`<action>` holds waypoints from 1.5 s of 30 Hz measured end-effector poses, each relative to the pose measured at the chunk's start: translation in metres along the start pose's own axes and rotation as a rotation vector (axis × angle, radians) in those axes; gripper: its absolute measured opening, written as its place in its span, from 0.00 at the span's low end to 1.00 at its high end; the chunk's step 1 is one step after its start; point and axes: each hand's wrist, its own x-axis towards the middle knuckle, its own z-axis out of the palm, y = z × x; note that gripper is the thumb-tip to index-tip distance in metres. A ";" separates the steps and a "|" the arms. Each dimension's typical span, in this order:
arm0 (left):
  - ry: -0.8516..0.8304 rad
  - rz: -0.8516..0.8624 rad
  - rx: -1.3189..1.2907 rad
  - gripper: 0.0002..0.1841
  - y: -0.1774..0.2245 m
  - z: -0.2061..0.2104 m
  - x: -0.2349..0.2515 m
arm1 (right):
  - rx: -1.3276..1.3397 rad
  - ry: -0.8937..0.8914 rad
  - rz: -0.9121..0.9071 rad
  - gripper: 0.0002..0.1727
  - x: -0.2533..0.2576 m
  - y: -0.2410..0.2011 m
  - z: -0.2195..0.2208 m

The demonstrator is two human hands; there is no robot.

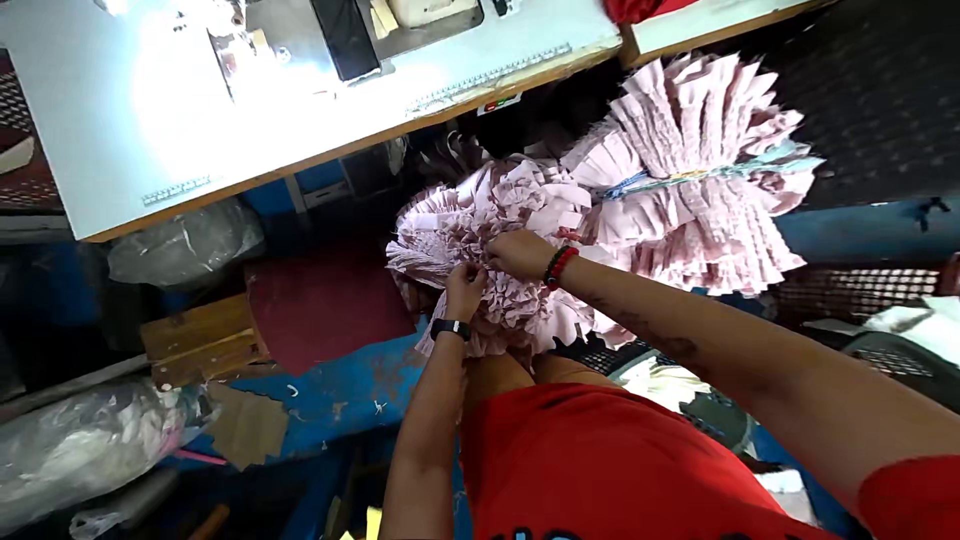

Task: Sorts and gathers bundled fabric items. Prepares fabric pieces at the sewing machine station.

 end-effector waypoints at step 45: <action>-0.179 0.001 0.476 0.11 0.024 -0.030 0.014 | 0.191 0.078 -0.007 0.11 -0.020 -0.011 0.016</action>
